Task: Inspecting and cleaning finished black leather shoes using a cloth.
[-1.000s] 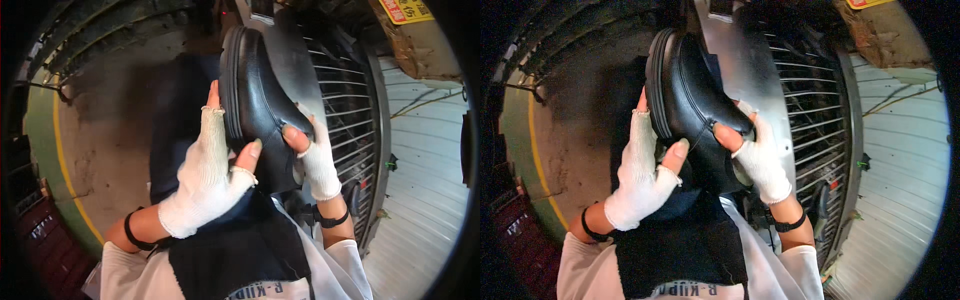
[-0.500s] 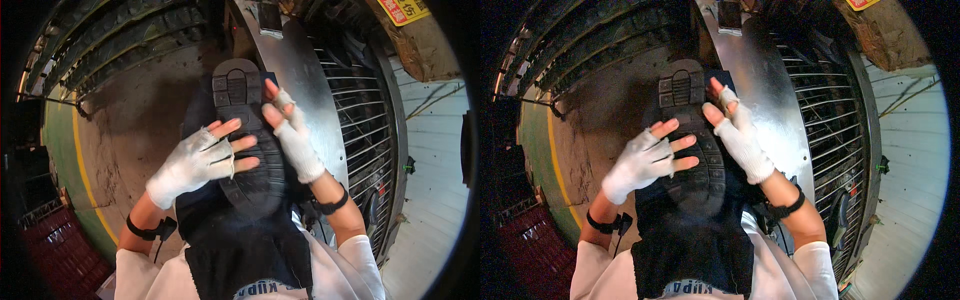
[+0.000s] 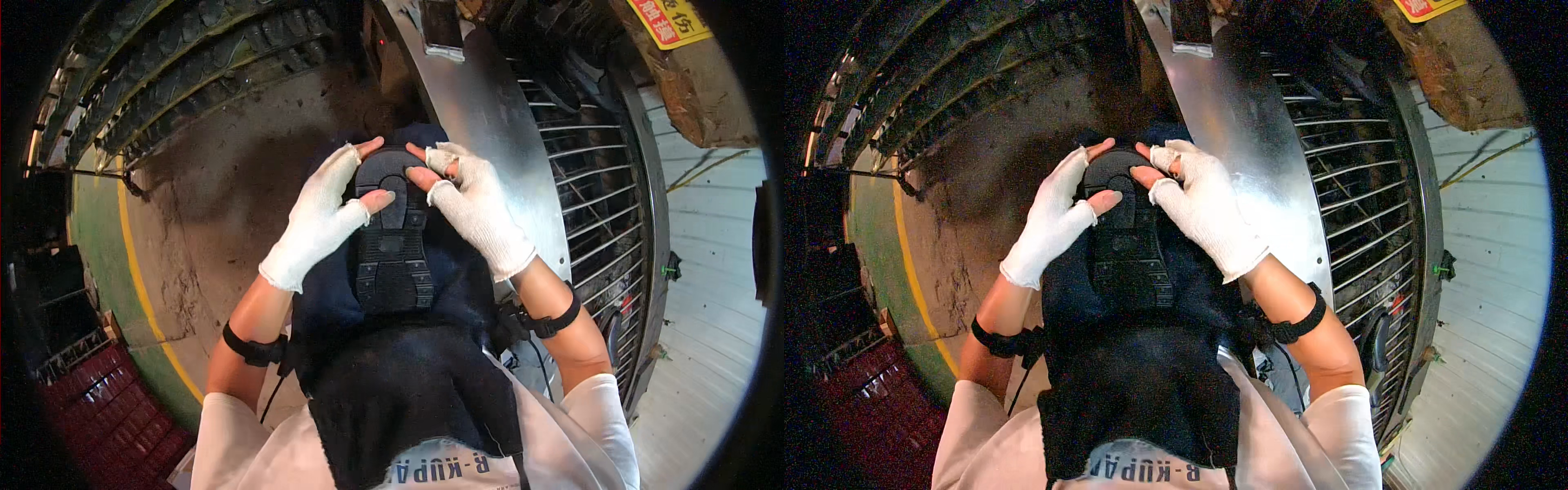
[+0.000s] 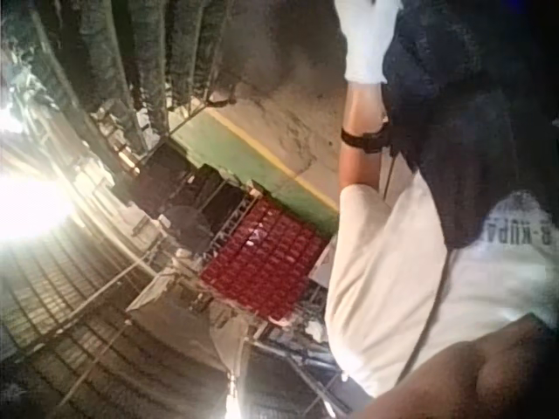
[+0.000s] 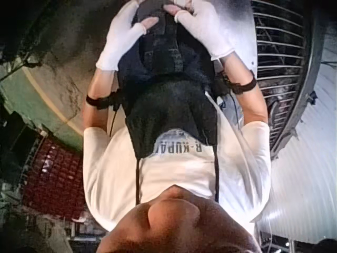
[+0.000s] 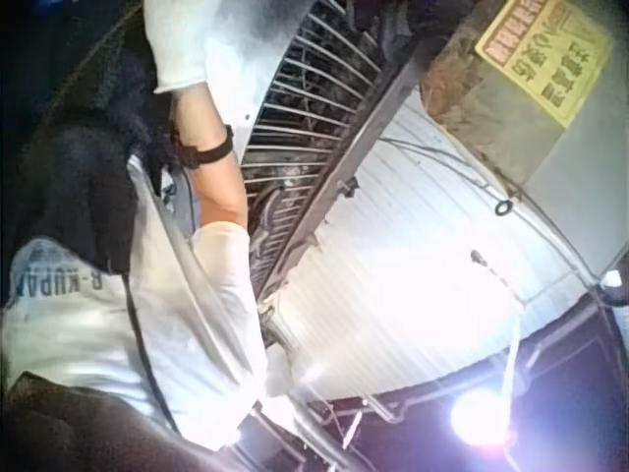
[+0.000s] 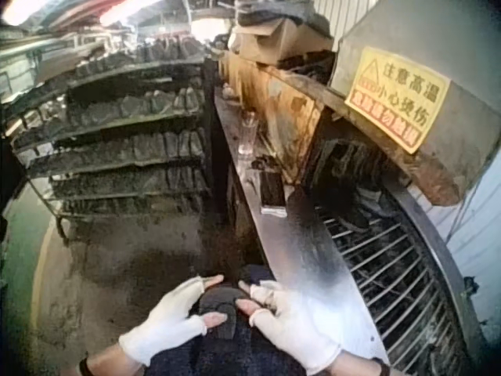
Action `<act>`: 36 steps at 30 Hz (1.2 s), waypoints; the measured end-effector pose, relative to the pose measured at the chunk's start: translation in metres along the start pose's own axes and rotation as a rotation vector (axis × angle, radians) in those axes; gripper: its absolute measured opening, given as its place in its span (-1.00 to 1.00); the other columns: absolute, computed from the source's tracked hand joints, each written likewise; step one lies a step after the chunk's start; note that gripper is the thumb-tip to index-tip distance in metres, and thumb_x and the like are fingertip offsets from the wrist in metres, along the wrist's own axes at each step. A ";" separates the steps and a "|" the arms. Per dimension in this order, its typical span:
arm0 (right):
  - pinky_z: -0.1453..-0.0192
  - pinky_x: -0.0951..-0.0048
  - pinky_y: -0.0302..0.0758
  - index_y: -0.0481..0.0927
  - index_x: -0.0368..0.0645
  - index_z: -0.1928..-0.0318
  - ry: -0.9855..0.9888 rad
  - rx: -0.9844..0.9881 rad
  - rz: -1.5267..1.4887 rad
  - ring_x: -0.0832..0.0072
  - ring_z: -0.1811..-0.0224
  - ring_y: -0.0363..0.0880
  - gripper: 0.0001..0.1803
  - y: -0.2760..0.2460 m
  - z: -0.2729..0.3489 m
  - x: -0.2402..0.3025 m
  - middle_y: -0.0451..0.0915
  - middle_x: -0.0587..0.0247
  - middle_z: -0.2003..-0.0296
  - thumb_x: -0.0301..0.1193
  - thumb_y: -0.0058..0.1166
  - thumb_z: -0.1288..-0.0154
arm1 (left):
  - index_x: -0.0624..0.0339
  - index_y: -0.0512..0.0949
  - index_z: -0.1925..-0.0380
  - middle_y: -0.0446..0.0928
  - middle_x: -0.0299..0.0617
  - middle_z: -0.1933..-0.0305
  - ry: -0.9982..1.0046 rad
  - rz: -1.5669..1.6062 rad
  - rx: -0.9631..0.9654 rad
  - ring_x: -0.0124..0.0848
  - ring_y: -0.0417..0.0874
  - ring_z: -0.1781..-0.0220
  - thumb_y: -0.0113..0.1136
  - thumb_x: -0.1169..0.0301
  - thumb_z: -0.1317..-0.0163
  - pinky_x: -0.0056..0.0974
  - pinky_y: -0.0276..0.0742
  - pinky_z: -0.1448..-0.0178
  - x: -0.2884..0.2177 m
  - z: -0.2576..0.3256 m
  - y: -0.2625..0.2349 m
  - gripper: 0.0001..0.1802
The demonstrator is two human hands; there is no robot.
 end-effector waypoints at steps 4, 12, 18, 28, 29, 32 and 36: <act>-0.21 0.34 0.55 0.77 -0.19 -0.18 -0.014 0.042 0.062 0.23 -0.07 0.68 -0.58 -0.014 0.011 0.022 0.69 0.06 0.07 -0.38 0.39 -0.33 | 0.27 0.55 -0.36 0.59 0.03 -0.29 0.037 -0.110 -0.037 -0.03 0.55 -0.45 0.49 0.15 -0.22 -0.07 0.39 -0.55 -0.032 0.008 -0.006 -0.25; -0.52 0.18 0.39 0.73 -0.08 0.06 -0.034 0.428 -0.299 0.20 -0.19 0.58 -0.53 0.000 0.040 0.016 0.67 0.19 0.11 -0.33 0.67 -0.01 | -0.08 0.83 0.14 0.52 -0.24 0.16 0.062 0.040 0.183 -0.15 0.55 -0.03 0.68 0.13 0.03 -0.06 0.49 -0.24 -0.035 0.043 -0.004 -0.58; -0.38 0.41 0.48 0.61 -0.15 -0.17 0.371 -0.018 -0.613 0.58 -0.12 0.57 -0.49 0.011 0.008 -0.033 0.63 0.36 0.04 -0.50 0.53 -0.25 | 0.14 0.60 -0.24 0.70 -0.12 -0.14 -0.134 0.196 -0.050 -0.06 0.54 -0.08 0.50 0.37 -0.19 -0.09 0.44 -0.35 -0.010 -0.017 0.003 -0.42; -0.17 0.40 0.40 0.53 -0.11 -0.23 0.103 0.084 -0.322 0.55 0.12 0.36 -0.38 0.012 -0.047 -0.044 0.49 0.42 0.09 -0.48 0.54 -0.19 | 0.14 0.62 -0.24 0.66 -0.11 -0.07 -0.255 0.264 -0.043 -0.11 0.54 -0.09 0.59 0.34 -0.12 -0.13 0.46 -0.32 0.032 -0.042 -0.004 -0.36; -0.13 0.40 0.40 0.52 -0.12 -0.25 0.126 0.106 -0.372 0.55 0.15 0.33 -0.35 0.013 -0.050 -0.050 0.43 0.44 0.15 -0.47 0.55 -0.17 | 0.16 0.60 -0.28 0.64 -0.12 -0.10 -0.247 0.270 0.008 -0.13 0.54 -0.11 0.61 0.30 -0.11 -0.13 0.45 -0.35 0.037 -0.047 -0.004 -0.30; -0.06 0.41 0.39 0.49 -0.12 -0.34 0.206 0.143 -0.426 0.55 0.21 0.27 -0.24 0.012 -0.053 -0.055 0.32 0.46 0.24 -0.46 0.56 -0.13 | 0.21 0.51 -0.39 0.54 -0.07 -0.23 -0.380 0.513 0.064 -0.16 0.54 -0.28 0.63 0.11 -0.10 -0.12 0.39 -0.47 0.035 -0.054 0.005 -0.12; -0.07 0.30 0.53 0.47 -0.12 -0.48 0.061 0.162 -0.192 0.28 0.18 0.52 -0.19 0.007 -0.053 -0.035 0.47 0.22 0.21 -0.36 0.49 -0.21 | 0.21 0.37 -0.54 0.38 0.05 -0.42 -0.293 0.393 0.205 -0.07 0.40 -0.53 0.60 -0.31 -0.03 -0.03 0.33 -0.57 0.054 -0.038 0.005 0.22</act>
Point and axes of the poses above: each hand's wrist, its own z-axis away from the middle knuckle, its own y-axis out of the palm, x = y × z, the point moved 8 cm from there along -z, towards the middle knuckle
